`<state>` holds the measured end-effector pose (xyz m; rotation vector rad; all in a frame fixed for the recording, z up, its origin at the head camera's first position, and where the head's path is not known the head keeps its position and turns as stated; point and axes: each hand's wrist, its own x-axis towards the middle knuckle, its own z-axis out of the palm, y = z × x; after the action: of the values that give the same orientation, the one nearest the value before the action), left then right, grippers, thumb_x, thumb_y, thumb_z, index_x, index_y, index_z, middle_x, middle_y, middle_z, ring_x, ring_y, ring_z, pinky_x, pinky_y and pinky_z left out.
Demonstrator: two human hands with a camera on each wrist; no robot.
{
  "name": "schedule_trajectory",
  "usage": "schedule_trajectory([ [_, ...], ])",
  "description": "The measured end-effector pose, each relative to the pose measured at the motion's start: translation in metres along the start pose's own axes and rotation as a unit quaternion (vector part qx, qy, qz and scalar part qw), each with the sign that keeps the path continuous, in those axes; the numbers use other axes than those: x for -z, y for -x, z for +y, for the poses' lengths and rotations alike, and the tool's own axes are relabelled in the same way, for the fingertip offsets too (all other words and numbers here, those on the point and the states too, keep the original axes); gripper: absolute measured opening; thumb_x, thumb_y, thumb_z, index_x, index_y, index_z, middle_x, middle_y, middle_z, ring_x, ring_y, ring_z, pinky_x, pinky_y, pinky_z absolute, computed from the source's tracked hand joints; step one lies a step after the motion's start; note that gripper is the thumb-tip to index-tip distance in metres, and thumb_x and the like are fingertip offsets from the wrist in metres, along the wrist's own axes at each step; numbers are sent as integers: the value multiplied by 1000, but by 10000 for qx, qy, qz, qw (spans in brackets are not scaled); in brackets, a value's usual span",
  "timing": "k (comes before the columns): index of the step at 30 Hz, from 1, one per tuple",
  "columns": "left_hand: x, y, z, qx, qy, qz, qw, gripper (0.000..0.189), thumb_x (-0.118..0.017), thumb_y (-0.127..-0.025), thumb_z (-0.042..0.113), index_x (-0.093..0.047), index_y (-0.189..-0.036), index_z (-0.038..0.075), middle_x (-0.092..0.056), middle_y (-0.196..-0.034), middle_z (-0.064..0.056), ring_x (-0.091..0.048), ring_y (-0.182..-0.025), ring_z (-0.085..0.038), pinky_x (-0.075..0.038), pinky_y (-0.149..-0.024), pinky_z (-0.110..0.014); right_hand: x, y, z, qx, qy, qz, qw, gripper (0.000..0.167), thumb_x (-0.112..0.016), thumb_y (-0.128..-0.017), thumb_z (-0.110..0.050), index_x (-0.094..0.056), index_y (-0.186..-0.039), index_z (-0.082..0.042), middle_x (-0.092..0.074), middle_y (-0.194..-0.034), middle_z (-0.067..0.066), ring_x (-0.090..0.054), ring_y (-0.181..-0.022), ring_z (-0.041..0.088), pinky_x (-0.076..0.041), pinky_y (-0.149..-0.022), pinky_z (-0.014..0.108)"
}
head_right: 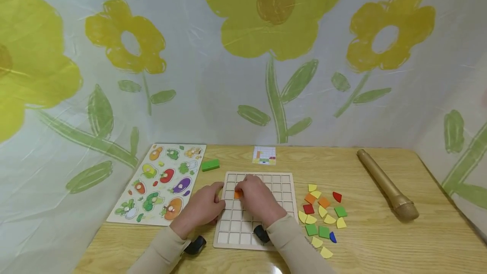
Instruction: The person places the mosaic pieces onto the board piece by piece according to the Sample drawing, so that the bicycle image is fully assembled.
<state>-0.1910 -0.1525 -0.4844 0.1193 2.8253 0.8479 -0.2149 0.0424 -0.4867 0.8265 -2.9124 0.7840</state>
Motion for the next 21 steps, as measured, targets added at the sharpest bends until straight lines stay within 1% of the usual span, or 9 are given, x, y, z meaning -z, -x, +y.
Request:
schedule_trajectory([
  [9, -2, -2, 6, -74, -50, 22, 10000, 62, -69, -98, 19, -54, -155, 0, -60, -88, -6, -59, -82, -22, -52, -81, -43, 3, 2, 2, 4, 75, 93, 9999, 17, -81, -94, -3, -83, -111, -5, -70, -101, 5, -65, -95, 21, -58, -88, 40],
  [14, -3, -1, 7, 2, -19, -31, 10000, 63, -69, -99, 20, -52, -156, 0, -60, -88, -6, -60, -81, -21, -52, -80, -42, 7, 4, 2, 8, -5, -3, 10000, 18, -80, -95, -2, -83, -112, -4, -72, -104, 8, -67, -97, 24, -59, -90, 43],
  [18, -2, -1, 5, 69, 26, -24, 10000, 64, -69, -99, 20, -51, -157, 1, -61, -87, -6, -61, -78, -20, -52, -79, -41, 16, 8, 5, -141, -186, -53, 9997, 22, -77, -95, -1, -81, -117, -3, -73, -111, 10, -70, -103, 25, -60, -94, 46],
  [21, -2, 1, 2, 125, 82, -16, 9999, 64, -69, -99, 20, -51, -158, 2, -60, -88, -5, -60, -74, -18, -51, -76, -38, 26, 19, 11, -368, -268, 3, 9990, 24, -77, -95, -1, -80, -119, -3, -74, -115, 9, -71, -108, 26, -59, -97, 47],
])
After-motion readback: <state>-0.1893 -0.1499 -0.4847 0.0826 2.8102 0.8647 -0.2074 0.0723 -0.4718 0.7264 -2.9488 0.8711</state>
